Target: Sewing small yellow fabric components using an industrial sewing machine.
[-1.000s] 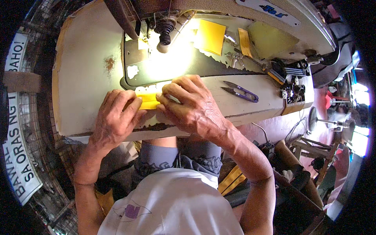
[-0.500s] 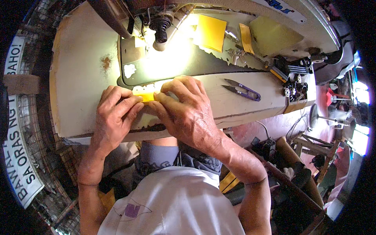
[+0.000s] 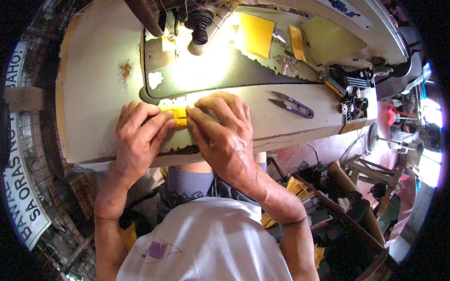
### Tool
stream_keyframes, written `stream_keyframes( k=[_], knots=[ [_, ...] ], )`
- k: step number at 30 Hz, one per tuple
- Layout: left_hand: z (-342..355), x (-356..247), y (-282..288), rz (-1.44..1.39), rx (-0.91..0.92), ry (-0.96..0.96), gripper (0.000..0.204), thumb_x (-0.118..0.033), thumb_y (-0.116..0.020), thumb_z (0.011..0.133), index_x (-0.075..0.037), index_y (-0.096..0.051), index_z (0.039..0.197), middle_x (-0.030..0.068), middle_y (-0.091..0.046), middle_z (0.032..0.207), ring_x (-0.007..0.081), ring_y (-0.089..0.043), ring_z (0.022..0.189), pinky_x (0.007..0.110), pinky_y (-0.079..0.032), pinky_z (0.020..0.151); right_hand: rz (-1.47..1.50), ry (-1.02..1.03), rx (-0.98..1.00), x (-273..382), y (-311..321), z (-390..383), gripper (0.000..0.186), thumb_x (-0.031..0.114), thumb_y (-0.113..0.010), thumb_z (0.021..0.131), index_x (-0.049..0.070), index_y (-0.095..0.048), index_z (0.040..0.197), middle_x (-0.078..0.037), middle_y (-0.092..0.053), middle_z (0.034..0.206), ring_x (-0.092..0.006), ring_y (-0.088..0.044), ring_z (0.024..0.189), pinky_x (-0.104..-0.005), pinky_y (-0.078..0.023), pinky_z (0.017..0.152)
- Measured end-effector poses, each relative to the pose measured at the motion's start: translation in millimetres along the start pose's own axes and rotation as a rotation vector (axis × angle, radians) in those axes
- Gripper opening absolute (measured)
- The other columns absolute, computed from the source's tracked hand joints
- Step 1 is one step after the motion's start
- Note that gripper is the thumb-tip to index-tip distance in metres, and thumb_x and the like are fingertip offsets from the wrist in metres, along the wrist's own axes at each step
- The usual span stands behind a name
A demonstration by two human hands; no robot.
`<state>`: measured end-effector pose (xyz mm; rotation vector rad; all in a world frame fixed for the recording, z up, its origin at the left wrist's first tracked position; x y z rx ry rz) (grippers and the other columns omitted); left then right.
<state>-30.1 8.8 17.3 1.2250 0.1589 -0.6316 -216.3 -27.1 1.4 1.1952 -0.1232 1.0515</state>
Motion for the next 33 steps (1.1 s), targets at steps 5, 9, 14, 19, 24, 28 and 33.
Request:
stream_keyframes(
  k=[5,9,14,19,24,28,33],
  knots=[
    [4,1,4,-0.042,0.01,-0.052,0.022,-0.011,-0.081,0.081,-0.002,-0.071,0.098,0.0072,-0.06,0.09,0.0279,-0.057,0.082,0.042,-0.047,0.076,-0.031,0.034,-0.034,-2,-3,0,0.024,0.009,-0.078,0.081,0.007,-0.075,0.104,-0.007,-0.066,0.105,-0.0303,-0.062,0.106,-0.0438,-0.048,0.092],
    [4,3,3,-0.042,-0.008,-0.071,0.021,-0.01,-0.082,0.08,-0.003,-0.071,0.096,0.0068,-0.06,0.087,0.0277,-0.057,0.08,0.042,-0.047,0.074,-0.036,0.035,-0.038,-1,-4,-1,0.024,0.009,-0.078,0.081,0.006,-0.075,0.104,-0.008,-0.066,0.106,-0.031,-0.062,0.106,-0.0444,-0.048,0.093],
    [7,2,3,-0.012,0.03,-0.062,0.02,-0.009,-0.081,0.079,-0.002,-0.068,0.093,0.0075,-0.061,0.087,0.0277,-0.057,0.078,0.041,-0.046,0.073,-0.044,0.038,-0.002,1,0,0,0.026,0.009,-0.078,0.081,0.005,-0.075,0.106,-0.01,-0.066,0.107,-0.0319,-0.062,0.106,-0.045,-0.048,0.094],
    [10,3,5,-0.019,0.062,-0.072,0.019,-0.008,-0.08,0.081,-0.002,-0.068,0.094,0.0082,-0.061,0.087,0.0287,-0.059,0.08,0.042,-0.048,0.074,-0.036,0.034,-0.002,1,0,-1,0.027,0.009,-0.078,0.08,0.006,-0.075,0.107,-0.009,-0.065,0.108,-0.0321,-0.061,0.108,-0.0456,-0.047,0.095],
    [10,6,4,-0.039,0.112,-0.07,0.019,-0.008,-0.079,0.082,-0.001,-0.067,0.094,0.0088,-0.06,0.088,0.0292,-0.061,0.082,0.042,-0.05,0.074,-0.04,0.02,-0.004,1,0,0,0.027,0.009,-0.079,0.08,0.006,-0.074,0.106,-0.009,-0.065,0.107,-0.0316,-0.061,0.107,-0.0455,-0.047,0.094],
    [7,10,4,-0.054,0.085,-0.092,0.022,-0.008,-0.079,0.079,-0.002,-0.069,0.098,0.0085,-0.06,0.091,0.0285,-0.061,0.083,0.041,-0.05,0.073,-0.037,0.011,-0.024,1,-2,-1,0.027,0.009,-0.079,0.079,0.006,-0.074,0.106,-0.009,-0.064,0.106,-0.0314,-0.061,0.106,-0.0451,-0.047,0.092],
    [9,8,7,-0.04,0.111,-0.181,0.031,-0.007,-0.073,0.08,-0.004,-0.073,0.111,0.0084,-0.059,0.099,0.0285,-0.061,0.085,0.04,-0.052,0.076,-0.041,0.006,-0.031,1,-4,0,0.029,0.008,-0.078,0.079,0.006,-0.073,0.108,-0.01,-0.064,0.105,-0.0316,-0.061,0.104,-0.0451,-0.047,0.091]
  ],
)
Point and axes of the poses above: each hand's wrist, its own z-axis towards the middle knuckle, its own y-axis out of the back of the hand, x = y × z, the point moved 2 cm from there along z, towards the middle knuckle
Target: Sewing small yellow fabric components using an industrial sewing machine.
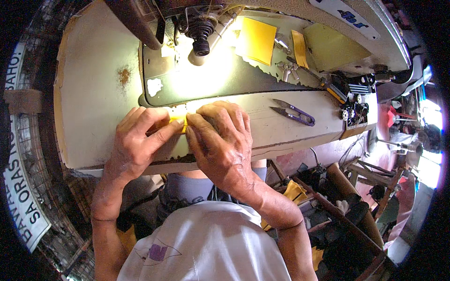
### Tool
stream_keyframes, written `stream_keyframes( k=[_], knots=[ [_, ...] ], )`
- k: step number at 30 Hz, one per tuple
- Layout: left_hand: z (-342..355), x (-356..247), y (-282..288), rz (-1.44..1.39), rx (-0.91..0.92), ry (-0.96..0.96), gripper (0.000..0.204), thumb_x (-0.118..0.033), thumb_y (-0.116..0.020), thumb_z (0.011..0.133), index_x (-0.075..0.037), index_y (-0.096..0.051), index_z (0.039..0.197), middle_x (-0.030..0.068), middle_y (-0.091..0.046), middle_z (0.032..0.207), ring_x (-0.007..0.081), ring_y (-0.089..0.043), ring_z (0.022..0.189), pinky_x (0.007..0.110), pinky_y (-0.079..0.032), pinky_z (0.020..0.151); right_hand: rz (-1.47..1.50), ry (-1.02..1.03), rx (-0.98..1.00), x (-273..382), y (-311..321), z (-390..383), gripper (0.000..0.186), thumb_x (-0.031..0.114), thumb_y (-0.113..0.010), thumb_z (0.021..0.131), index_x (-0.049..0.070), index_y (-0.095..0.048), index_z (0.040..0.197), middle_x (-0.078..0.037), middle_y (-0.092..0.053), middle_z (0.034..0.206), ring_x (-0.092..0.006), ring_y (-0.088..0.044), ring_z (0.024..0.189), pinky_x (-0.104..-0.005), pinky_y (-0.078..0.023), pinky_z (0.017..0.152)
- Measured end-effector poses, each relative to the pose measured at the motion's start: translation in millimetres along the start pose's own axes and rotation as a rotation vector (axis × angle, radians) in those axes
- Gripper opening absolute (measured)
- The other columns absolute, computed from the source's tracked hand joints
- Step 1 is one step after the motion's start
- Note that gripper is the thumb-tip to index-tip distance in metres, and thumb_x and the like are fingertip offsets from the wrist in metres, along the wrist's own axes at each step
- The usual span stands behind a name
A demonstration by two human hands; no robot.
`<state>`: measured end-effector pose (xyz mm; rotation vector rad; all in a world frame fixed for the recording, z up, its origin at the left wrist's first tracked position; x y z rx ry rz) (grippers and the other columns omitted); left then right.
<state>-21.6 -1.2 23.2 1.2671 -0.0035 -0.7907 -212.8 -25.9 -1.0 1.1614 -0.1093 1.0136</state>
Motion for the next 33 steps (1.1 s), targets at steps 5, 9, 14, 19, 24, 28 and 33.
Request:
stream_keyframes(
  k=[5,9,14,19,24,28,33],
  knots=[
    [2,-6,-1,0.032,0.1,0.033,0.034,-0.005,-0.07,0.082,-0.003,-0.073,0.116,0.01,-0.058,0.099,0.0284,-0.062,0.085,0.041,-0.053,0.075,0.012,0.076,-0.038,-1,7,-13,0.037,0.008,-0.079,0.079,0.005,-0.072,0.115,-0.012,-0.064,0.112,-0.0313,-0.061,0.108,-0.0452,-0.05,0.092],
    [-4,-23,-16,0.039,-0.007,0.116,0.03,-0.003,-0.066,0.086,0.005,-0.068,0.115,0.0124,-0.055,0.098,0.0277,-0.062,0.086,0.039,-0.052,0.073,-0.034,0.254,-0.016,-2,6,-39,0.045,0.012,-0.08,0.081,0.003,-0.07,0.124,-0.012,-0.063,0.126,-0.0308,-0.062,0.117,-0.0462,-0.052,0.099],
    [-7,-30,-20,0.024,-0.029,0.202,0.032,-0.001,-0.065,0.086,0.005,-0.066,0.118,0.0136,-0.055,0.101,0.0298,-0.063,0.089,0.041,-0.054,0.077,-0.176,0.241,0.197,4,7,-42,0.053,0.029,-0.074,0.089,0.003,-0.065,0.135,-0.012,-0.056,0.14,-0.0314,-0.054,0.129,-0.0449,-0.044,0.11],
    [-6,-29,-21,0.001,-0.03,0.228,0.034,0.002,-0.066,0.085,0.005,-0.066,0.119,0.0138,-0.055,0.102,0.0306,-0.064,0.088,0.041,-0.055,0.077,-0.213,0.223,0.226,3,4,-44,0.058,0.036,-0.07,0.092,0.004,-0.061,0.139,-0.012,-0.054,0.143,-0.0311,-0.051,0.133,-0.0451,-0.042,0.112],
    [-4,-29,-19,-0.059,-0.065,0.288,0.03,0.007,-0.069,0.089,0.003,-0.066,0.118,0.0153,-0.058,0.099,0.0315,-0.066,0.083,0.041,-0.055,0.07,-0.255,0.206,0.254,7,3,-43,0.062,0.04,-0.068,0.093,0.004,-0.058,0.142,-0.012,-0.053,0.144,-0.0308,-0.048,0.134,-0.0452,-0.04,0.113],
    [-2,-28,-15,-0.079,-0.048,0.299,0.029,0.007,-0.068,0.09,0.003,-0.066,0.118,0.0148,-0.058,0.099,0.0313,-0.066,0.084,0.041,-0.055,0.071,-0.276,0.205,0.269,10,3,-40,0.066,0.044,-0.067,0.093,0.004,-0.055,0.143,-0.012,-0.052,0.145,-0.0307,-0.047,0.133,-0.0449,-0.039,0.113],
    [6,-22,-8,-0.184,-0.028,0.358,0.025,0.006,-0.067,0.089,0.002,-0.068,0.114,0.014,-0.059,0.101,0.0317,-0.066,0.087,0.04,-0.056,0.075,-0.292,0.181,0.255,11,1,-39,0.069,0.048,-0.067,0.092,0.004,-0.054,0.144,-0.012,-0.052,0.144,-0.0306,-0.048,0.13,-0.0445,-0.04,0.112]
  ],
)
Point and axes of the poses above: each hand's wrist, its own z-axis towards the middle knuckle, its own y-axis out of the back of the hand, x = y × z, the point moved 2 cm from there along z, towards the middle knuckle
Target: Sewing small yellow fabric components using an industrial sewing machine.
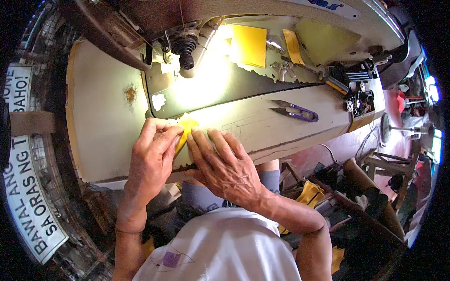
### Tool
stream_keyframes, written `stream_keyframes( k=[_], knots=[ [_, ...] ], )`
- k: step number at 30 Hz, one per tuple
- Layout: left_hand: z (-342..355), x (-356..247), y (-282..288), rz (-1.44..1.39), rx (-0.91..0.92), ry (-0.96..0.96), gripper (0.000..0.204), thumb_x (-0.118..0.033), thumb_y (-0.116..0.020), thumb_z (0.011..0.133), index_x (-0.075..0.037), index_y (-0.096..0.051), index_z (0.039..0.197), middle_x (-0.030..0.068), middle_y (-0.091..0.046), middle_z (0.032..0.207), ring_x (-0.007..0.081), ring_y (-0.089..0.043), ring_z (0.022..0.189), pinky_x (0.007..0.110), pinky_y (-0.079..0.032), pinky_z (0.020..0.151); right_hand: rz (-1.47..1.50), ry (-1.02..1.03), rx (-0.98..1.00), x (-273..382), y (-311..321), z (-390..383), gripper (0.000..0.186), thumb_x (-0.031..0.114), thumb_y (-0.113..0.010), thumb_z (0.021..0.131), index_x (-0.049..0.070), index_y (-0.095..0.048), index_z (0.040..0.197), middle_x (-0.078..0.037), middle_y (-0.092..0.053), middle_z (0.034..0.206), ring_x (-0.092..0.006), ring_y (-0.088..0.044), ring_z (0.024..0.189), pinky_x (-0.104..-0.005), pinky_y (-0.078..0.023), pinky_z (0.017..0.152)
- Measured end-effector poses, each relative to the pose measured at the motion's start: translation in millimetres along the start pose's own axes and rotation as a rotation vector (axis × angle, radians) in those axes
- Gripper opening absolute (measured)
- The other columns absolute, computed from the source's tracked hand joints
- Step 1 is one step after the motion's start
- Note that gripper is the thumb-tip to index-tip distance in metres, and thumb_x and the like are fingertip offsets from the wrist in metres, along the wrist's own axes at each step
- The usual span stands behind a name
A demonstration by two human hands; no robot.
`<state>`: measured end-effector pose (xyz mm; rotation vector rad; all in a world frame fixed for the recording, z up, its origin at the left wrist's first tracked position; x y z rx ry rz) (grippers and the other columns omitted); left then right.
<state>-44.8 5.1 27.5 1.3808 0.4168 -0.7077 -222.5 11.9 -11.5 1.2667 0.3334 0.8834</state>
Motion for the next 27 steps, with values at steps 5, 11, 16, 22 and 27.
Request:
stream_keyframes(
  k=[5,11,16,22,27],
  knots=[
    [11,-1,15,0.085,0.127,-0.077,0.025,0.005,-0.068,0.087,0.002,-0.07,0.111,0.0124,-0.06,0.101,0.0317,-0.065,0.09,0.041,-0.055,0.079,0.013,0.013,0.0,-2,5,3,0.071,0.05,-0.068,0.089,0.004,-0.055,0.141,-0.012,-0.053,0.143,-0.0294,-0.048,0.127,-0.0436,-0.041,0.109],
    [35,18,26,0.257,0.318,-0.345,0.029,0.0,-0.071,0.08,-0.001,-0.072,0.109,0.0095,-0.062,0.104,0.0287,-0.062,0.099,0.04,-0.053,0.087,0.097,0.034,0.04,-24,15,18,0.065,0.047,-0.068,0.088,0.004,-0.059,0.136,-0.01,-0.056,0.139,-0.0294,-0.049,0.125,-0.0453,-0.041,0.106],
    [38,32,21,0.294,0.106,-0.514,0.034,-0.008,-0.075,0.081,-0.002,-0.072,0.114,0.0103,-0.066,0.117,0.0314,-0.06,0.115,0.046,-0.049,0.099,0.126,0.109,0.093,-49,25,44,0.064,0.05,-0.068,0.088,0.005,-0.062,0.133,-0.01,-0.06,0.136,-0.0294,-0.053,0.124,-0.0458,-0.042,0.105],
    [37,42,20,0.248,0.105,-0.538,0.035,-0.016,-0.078,0.086,-0.001,-0.072,0.116,0.0111,-0.068,0.127,0.0303,-0.063,0.12,0.049,-0.047,0.105,0.146,0.191,0.114,-63,26,51,0.063,0.051,-0.068,0.089,0.007,-0.062,0.135,-0.01,-0.061,0.136,-0.0299,-0.054,0.126,-0.0473,-0.041,0.106],
    [32,46,18,0.204,0.072,-0.476,0.037,-0.017,-0.079,0.084,0.0,-0.072,0.117,0.0134,-0.069,0.126,0.033,-0.063,0.123,0.049,-0.047,0.107,0.141,0.186,0.13,-61,28,53,0.067,0.053,-0.068,0.089,0.008,-0.06,0.138,-0.01,-0.061,0.137,-0.0295,-0.053,0.128,-0.0482,-0.04,0.107]
  ],
)
Point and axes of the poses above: each hand's wrist, its own z-axis towards the middle knuckle, its own y-axis out of the back of the hand, x = y × z, the point moved 2 cm from there along z, towards the middle knuckle
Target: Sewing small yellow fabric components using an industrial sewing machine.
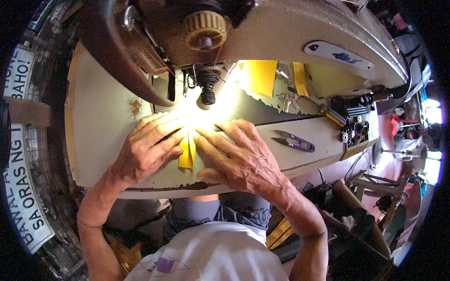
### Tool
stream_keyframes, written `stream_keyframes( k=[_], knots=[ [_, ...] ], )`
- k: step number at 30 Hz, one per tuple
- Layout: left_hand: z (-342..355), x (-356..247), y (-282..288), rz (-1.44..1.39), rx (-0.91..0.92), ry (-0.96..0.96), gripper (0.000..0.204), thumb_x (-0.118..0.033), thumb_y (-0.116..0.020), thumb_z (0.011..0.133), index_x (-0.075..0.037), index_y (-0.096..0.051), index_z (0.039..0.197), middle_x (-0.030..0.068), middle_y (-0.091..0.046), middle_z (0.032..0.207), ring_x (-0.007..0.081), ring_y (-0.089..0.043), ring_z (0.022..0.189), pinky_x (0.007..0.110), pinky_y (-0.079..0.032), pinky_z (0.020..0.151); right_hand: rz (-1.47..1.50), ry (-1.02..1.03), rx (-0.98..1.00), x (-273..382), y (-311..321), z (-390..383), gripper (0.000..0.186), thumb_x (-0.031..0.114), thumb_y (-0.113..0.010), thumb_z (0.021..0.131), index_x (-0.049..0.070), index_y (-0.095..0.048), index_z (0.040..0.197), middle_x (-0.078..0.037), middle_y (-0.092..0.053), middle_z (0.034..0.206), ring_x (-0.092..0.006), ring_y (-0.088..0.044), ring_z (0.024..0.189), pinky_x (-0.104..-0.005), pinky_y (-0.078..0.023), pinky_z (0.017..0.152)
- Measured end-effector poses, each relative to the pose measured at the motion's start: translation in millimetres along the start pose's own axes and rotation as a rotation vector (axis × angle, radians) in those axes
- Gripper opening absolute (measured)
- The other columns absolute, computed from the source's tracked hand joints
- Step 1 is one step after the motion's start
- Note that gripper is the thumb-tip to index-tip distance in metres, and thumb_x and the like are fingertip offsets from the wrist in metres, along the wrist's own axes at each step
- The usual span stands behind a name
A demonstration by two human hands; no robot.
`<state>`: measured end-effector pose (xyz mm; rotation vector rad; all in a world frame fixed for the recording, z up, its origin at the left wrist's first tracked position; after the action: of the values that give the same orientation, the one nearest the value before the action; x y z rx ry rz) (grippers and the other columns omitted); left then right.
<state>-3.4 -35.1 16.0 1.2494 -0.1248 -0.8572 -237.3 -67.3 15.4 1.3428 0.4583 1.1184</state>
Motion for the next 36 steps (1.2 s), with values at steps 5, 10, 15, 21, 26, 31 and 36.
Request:
stream_keyframes(
  k=[5,10,15,21,26,31,36],
  knots=[
    [-2.6,-0.2,-1.2,-0.028,-0.015,0.019,0.04,-0.017,-0.08,0.082,0.003,-0.071,0.116,0.0179,-0.069,0.126,0.0355,-0.065,0.121,0.05,-0.05,0.107,-0.009,0.006,0.033,2.2,0.2,2.3,0.07,0.056,-0.066,0.09,0.009,-0.059,0.141,-0.009,-0.059,0.142,-0.0286,-0.052,0.13,-0.0478,-0.037,0.11],
    [-5.8,0.1,-2.2,0.01,-0.019,0.003,0.044,-0.02,-0.08,0.082,0.005,-0.069,0.117,0.0197,-0.067,0.125,0.0345,-0.065,0.119,0.047,-0.051,0.107,-0.078,-0.019,0.089,5.1,0.9,3.6,0.073,0.06,-0.062,0.091,0.009,-0.058,0.142,-0.008,-0.058,0.145,-0.0279,-0.05,0.132,-0.0475,-0.035,0.112],
    [-7.3,0.5,-3.0,0.005,-0.038,-0.02,0.044,-0.021,-0.079,0.084,0.007,-0.068,0.116,0.0217,-0.067,0.125,0.0368,-0.065,0.119,0.047,-0.051,0.108,-0.059,-0.013,0.083,4.7,1.0,6.0,0.072,0.06,-0.063,0.091,0.009,-0.058,0.141,-0.008,-0.057,0.146,-0.0283,-0.05,0.133,-0.0477,-0.036,0.111],
    [-5.5,-1.8,-1.2,0.078,-0.007,-0.044,0.041,-0.021,-0.075,0.087,0.006,-0.069,0.117,0.0217,-0.067,0.127,0.0365,-0.064,0.121,0.048,-0.049,0.111,-0.06,-0.02,0.09,4.2,1.5,5.9,0.073,0.061,-0.064,0.089,0.009,-0.058,0.141,-0.008,-0.057,0.146,-0.0284,-0.049,0.133,-0.0474,-0.036,0.11],
    [-4.5,-4.7,-1.6,0.059,0.001,-0.018,0.039,-0.018,-0.075,0.086,0.005,-0.069,0.117,0.0217,-0.067,0.127,0.0363,-0.064,0.122,0.048,-0.047,0.113,-0.057,-0.016,0.097,3.5,1.5,6.1,0.075,0.06,-0.065,0.088,0.009,-0.057,0.143,-0.008,-0.057,0.146,-0.0283,-0.05,0.132,-0.0476,-0.036,0.11],
    [-6.1,-5.4,-2.5,0.06,0.014,-0.007,0.039,-0.016,-0.075,0.084,0.005,-0.069,0.116,0.0222,-0.066,0.127,0.0369,-0.063,0.124,0.048,-0.047,0.113,-0.053,-0.017,0.095,4.0,1.6,6.4,0.077,0.061,-0.065,0.087,0.01,-0.056,0.144,-0.007,-0.057,0.147,-0.028,-0.05,0.131,-0.0476,-0.035,0.11],
    [-7.0,-6.5,-2.9,0.064,0.036,0.01,0.039,-0.016,-0.075,0.085,0.006,-0.069,0.117,0.0231,-0.063,0.131,0.0372,-0.061,0.126,0.048,-0.046,0.114,-0.077,-0.015,0.11,4.4,1.0,6.2,0.079,0.062,-0.066,0.086,0.011,-0.055,0.146,-0.006,-0.056,0.148,-0.0277,-0.05,0.13,-0.0472,-0.035,0.11]
  ],
)
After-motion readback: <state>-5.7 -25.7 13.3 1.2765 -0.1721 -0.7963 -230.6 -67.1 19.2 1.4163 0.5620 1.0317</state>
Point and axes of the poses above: each hand's wrist, its own z-axis towards the middle knuckle, its own y-axis out of the back of the hand, x = y × z, the point moved 2 cm from there along z, towards the middle knuckle
